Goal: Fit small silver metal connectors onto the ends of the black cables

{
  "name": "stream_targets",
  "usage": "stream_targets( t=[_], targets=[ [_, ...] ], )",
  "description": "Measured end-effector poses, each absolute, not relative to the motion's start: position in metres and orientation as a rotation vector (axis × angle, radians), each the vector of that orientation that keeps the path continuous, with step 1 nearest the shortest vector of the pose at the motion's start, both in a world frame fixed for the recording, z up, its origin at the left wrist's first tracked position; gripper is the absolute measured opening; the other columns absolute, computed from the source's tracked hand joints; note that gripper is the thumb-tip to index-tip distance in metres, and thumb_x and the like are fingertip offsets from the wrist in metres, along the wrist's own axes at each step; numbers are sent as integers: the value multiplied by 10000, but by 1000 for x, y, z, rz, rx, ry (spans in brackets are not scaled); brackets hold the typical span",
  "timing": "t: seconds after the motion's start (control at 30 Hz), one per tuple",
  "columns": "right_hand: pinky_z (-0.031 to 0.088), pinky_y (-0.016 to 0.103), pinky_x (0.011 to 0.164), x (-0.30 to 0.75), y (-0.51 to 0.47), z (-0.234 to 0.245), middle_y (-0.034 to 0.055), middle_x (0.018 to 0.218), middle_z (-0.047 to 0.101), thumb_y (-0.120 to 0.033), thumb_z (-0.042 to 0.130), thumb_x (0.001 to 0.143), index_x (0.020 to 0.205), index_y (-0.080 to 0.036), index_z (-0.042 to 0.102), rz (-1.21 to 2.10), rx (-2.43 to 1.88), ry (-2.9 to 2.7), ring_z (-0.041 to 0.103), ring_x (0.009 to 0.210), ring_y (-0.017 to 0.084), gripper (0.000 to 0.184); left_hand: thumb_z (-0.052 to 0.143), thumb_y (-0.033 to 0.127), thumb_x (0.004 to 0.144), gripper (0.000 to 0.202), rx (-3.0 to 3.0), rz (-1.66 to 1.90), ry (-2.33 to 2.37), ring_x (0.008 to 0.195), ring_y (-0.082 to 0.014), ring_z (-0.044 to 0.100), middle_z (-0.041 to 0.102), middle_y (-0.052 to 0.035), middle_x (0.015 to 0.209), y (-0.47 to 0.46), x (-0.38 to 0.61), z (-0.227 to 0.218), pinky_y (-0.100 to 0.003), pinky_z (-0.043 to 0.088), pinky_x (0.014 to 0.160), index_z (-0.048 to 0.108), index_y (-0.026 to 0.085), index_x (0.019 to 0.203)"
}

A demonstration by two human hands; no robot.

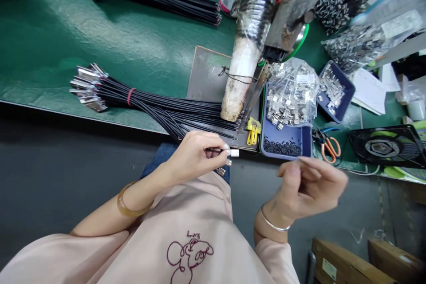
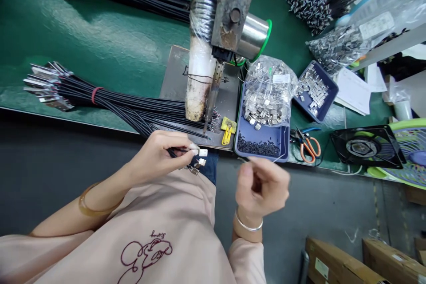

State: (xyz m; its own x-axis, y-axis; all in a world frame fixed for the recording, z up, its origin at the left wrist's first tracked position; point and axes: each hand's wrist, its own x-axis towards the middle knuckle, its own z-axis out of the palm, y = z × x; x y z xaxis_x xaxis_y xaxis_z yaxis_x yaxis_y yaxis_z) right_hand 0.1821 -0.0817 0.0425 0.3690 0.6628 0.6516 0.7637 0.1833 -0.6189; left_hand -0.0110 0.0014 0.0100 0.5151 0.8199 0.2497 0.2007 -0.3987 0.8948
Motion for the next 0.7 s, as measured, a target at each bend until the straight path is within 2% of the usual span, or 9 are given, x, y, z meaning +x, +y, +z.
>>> stream_targets(
  t=[0.1, 0.17, 0.23, 0.3, 0.43, 0.57, 0.7],
  targets=[
    [480, 241, 513, 207, -77, 46, -23, 718, 699, -290, 620, 936, 1092, -210, 600, 2, -1795, -1335, 646, 521, 119, 177, 661, 128, 844, 113, 1771, 964, 842, 603, -93, 568, 653, -18, 687, 3, -20, 7, -197, 462, 565, 715, 114, 746],
    [535, 274, 643, 229, -66, 41, 4, 755, 727, -341, 622, 931, 957, -209, 606, 30, -1978, -1418, 711, 641, 153, 136, 650, 130, 878, 112, 1815, 1033, 870, 678, -118, 603, 688, -42, 760, 7, -23, 4, -228, 494, 634, 727, 115, 797],
    [530, 296, 687, 251, -51, 31, 8, 733, 714, -356, 682, 871, 837, -211, 598, -40, -2073, -1505, 708, 676, 176, 171, 639, 135, 900, 135, 2026, 1062, 909, 757, -154, 596, 694, -56, 803, 14, -22, 0, -286, 499, 727, 726, 125, 797],
    [517, 304, 703, 267, -36, 21, 21, 784, 728, -309, 660, 858, 787, -215, 591, -38, -2069, -1612, 676, 673, 168, 137, 618, 158, 920, 174, 2329, 982, 924, 823, -199, 563, 681, -81, 852, 22, -18, -4, -341, 489, 780, 723, 135, 784],
    [516, 296, 717, 280, -17, 12, 55, 1008, 752, -220, 609, 829, 729, -214, 558, 117, -1977, -1791, 653, 727, 153, 112, 538, 127, 944, 236, 2632, 847, 908, 804, -227, 524, 642, -95, 833, 33, -10, -10, -356, 480, 750, 692, 136, 766],
    [482, 303, 686, 278, -17, 16, 42, 874, 696, -229, 586, 851, 733, -215, 546, 40, -2050, -1897, 603, 685, 158, 126, 487, 85, 954, 243, 2625, 1031, 839, 768, -217, 543, 644, -85, 768, 31, -9, -9, -334, 484, 742, 663, 120, 789],
    [457, 300, 665, 268, -25, 22, 10, 767, 608, -225, 603, 852, 715, -217, 531, -17, -2049, -1890, 561, 667, 152, 155, 510, 118, 964, 201, 2447, 1241, 699, 691, -177, 552, 668, -68, 749, 24, -14, -5, -304, 490, 722, 664, 120, 836]
  ],
)
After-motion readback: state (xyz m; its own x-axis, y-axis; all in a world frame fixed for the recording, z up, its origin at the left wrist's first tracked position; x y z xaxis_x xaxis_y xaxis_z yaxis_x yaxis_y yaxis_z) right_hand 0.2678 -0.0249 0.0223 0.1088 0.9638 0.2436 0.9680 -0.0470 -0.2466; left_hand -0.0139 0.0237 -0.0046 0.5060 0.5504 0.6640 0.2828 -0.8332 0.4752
